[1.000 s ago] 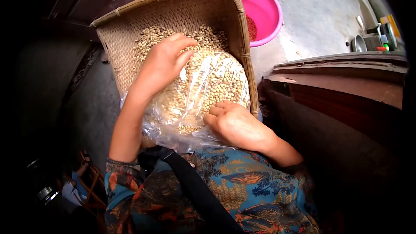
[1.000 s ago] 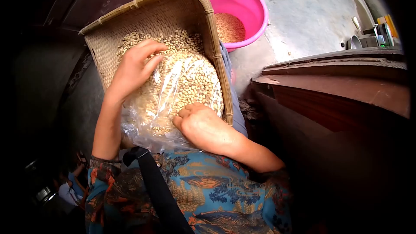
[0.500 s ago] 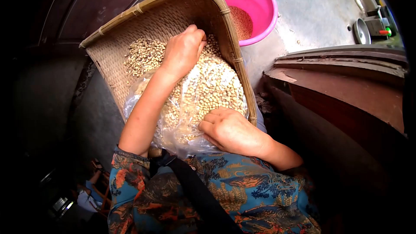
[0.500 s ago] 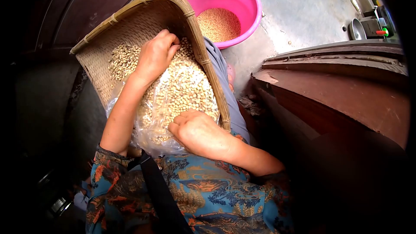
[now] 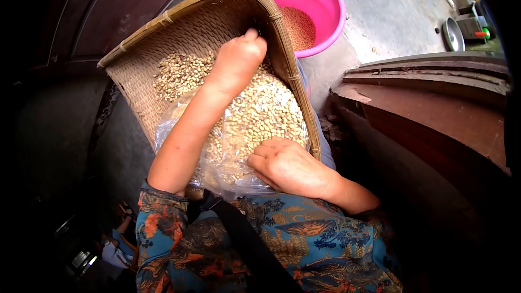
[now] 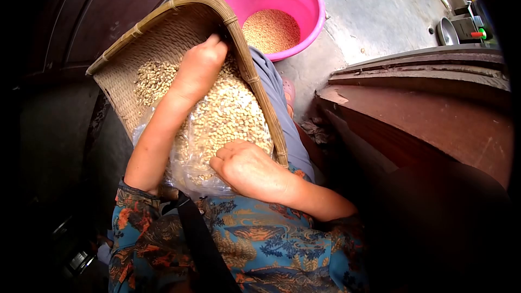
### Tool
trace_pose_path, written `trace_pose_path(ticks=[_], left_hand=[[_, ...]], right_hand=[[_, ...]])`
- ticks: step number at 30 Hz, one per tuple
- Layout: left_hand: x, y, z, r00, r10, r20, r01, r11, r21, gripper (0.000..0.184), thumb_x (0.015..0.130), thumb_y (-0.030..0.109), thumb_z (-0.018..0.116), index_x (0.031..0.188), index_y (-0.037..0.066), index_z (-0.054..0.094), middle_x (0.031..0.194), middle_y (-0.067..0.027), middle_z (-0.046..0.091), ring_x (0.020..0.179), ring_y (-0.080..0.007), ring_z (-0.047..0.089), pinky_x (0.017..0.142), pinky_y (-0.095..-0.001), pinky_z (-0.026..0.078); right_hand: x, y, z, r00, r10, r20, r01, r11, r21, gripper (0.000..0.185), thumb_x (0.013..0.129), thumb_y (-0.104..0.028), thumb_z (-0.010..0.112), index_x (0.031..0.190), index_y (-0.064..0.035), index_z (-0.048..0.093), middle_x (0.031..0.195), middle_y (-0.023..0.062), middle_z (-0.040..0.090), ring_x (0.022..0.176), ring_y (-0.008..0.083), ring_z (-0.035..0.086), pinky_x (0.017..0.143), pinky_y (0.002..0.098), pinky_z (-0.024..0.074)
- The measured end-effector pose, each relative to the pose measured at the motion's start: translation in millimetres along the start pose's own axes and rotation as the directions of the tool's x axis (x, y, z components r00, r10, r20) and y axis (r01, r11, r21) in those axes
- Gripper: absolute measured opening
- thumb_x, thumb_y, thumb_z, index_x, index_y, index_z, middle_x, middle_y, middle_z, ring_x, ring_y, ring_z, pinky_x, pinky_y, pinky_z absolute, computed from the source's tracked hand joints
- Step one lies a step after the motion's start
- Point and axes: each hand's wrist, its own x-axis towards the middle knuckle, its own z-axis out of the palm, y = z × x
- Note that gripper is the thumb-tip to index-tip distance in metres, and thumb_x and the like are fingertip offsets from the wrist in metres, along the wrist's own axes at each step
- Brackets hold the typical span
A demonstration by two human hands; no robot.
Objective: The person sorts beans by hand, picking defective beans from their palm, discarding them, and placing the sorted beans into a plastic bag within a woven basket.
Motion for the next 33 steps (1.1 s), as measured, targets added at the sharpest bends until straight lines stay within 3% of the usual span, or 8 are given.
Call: trace_pose_path(ticks=[8, 13, 18, 21, 22, 24, 26, 33], left_hand=[[-6.3, -19.3, -6.6, 0.987, -0.085, -0.139, 0.040, 0.954, -0.297, 0.004, 0.081, -0.002, 0.062, 0.084, 0.000, 0.064, 0.079, -0.0116, 0.063, 0.060, -0.0203, 0.061, 0.060, -0.0312, 0.053], [-30.0, -16.7, -73.6, 0.839, -0.528, 0.132, 0.264, 0.182, -0.947, 0.007, 0.089, 0.001, 0.066, 0.096, 0.001, 0.065, 0.075, 0.0020, 0.062, 0.061, -0.0032, 0.054, 0.056, -0.0158, 0.042], [14.2, 30.7, -119.3, 0.924, -0.365, -0.114, 0.025, 0.353, -0.935, 0.015, 0.091, 0.004, 0.065, 0.106, 0.000, 0.065, 0.076, 0.0002, 0.062, 0.064, -0.0049, 0.056, 0.057, -0.0172, 0.043], [51.2, 36.6, -108.9, 0.967, -0.103, -0.233, -0.032, 0.857, -0.514, 0.027, 0.090, 0.004, 0.065, 0.117, 0.002, 0.064, 0.095, -0.0054, 0.067, 0.081, -0.0106, 0.064, 0.072, -0.0244, 0.052], [49.4, 17.9, -99.3, 0.865, 0.168, -0.473, -0.311, 0.920, -0.241, 0.044, 0.086, 0.003, 0.062, 0.127, -0.005, 0.052, 0.121, -0.0273, 0.057, 0.113, -0.0432, 0.056, 0.098, -0.0448, 0.046], [39.9, 16.7, -96.8, 0.834, 0.084, -0.546, -0.185, 0.974, -0.132, 0.030, 0.090, 0.002, 0.064, 0.120, 0.001, 0.064, 0.109, -0.0092, 0.066, 0.097, -0.0132, 0.065, 0.083, -0.0269, 0.052], [6.8, 10.2, -105.7, 0.936, -0.148, -0.319, -0.058, 0.830, -0.555, 0.030, 0.090, 0.002, 0.062, 0.120, 0.001, 0.063, 0.113, -0.0102, 0.064, 0.103, -0.0157, 0.064, 0.090, -0.0287, 0.051], [-139.7, -23.8, -125.5, 0.936, -0.167, 0.309, 0.335, 0.691, -0.641, 0.055, 0.078, 0.017, 0.076, 0.128, 0.002, 0.060, 0.129, -0.0151, 0.059, 0.124, -0.0285, 0.054, 0.106, -0.0384, 0.041]], right_hand=[[-1.6, -0.4, 1.6, 1.000, -0.017, -0.023, 0.016, 0.999, -0.031, 0.012, 0.077, -0.011, 0.064, 0.080, -0.0029, 0.055, 0.076, 0.0116, 0.057, 0.078, 0.0309, 0.060, 0.073, 0.0404, 0.0488], [-3.3, 1.9, 2.2, 0.998, -0.040, -0.049, 0.039, 0.999, -0.019, 0.012, 0.075, -0.011, 0.064, 0.079, -0.0033, 0.055, 0.076, 0.0114, 0.057, 0.077, 0.0306, 0.060, 0.072, 0.0405, 0.0488], [-1.7, 2.5, 2.8, 0.999, -0.042, -0.027, 0.041, 0.999, -0.032, 0.012, 0.075, -0.010, 0.064, 0.080, -0.0030, 0.056, 0.076, 0.0112, 0.058, 0.077, 0.0303, 0.060, 0.072, 0.0402, 0.0487], [-1.4, -2.6, 5.0, 0.998, -0.035, -0.052, 0.032, 0.998, -0.053, 0.011, 0.076, -0.009, 0.064, 0.080, -0.0029, 0.056, 0.076, 0.0111, 0.057, 0.077, 0.0305, 0.060, 0.072, 0.0401, 0.0486], [-1.8, -4.3, 5.1, 0.998, -0.030, -0.064, 0.026, 0.998, -0.062, 0.011, 0.076, -0.009, 0.064, 0.080, -0.0029, 0.057, 0.076, 0.0112, 0.057, 0.076, 0.0306, 0.060, 0.072, 0.0401, 0.0486], [-2.7, -4.6, 5.7, 0.996, -0.038, -0.082, 0.032, 0.997, -0.067, 0.010, 0.076, -0.009, 0.064, 0.080, -0.0029, 0.057, 0.075, 0.0112, 0.057, 0.076, 0.0308, 0.060, 0.072, 0.0402, 0.0484], [-4.9, -3.7, 6.0, 0.995, -0.034, -0.095, 0.028, 0.998, -0.058, 0.010, 0.077, -0.009, 0.064, 0.080, -0.0030, 0.057, 0.076, 0.0115, 0.057, 0.076, 0.0312, 0.060, 0.071, 0.0405, 0.0485], [6.0, -4.1, -10.3, 0.972, 0.123, -0.198, -0.083, 0.976, 0.201, 0.008, 0.086, -0.005, 0.063, 0.090, -0.0013, 0.058, 0.084, 0.0151, 0.061, 0.081, 0.0334, 0.064, 0.070, 0.0399, 0.0512]])
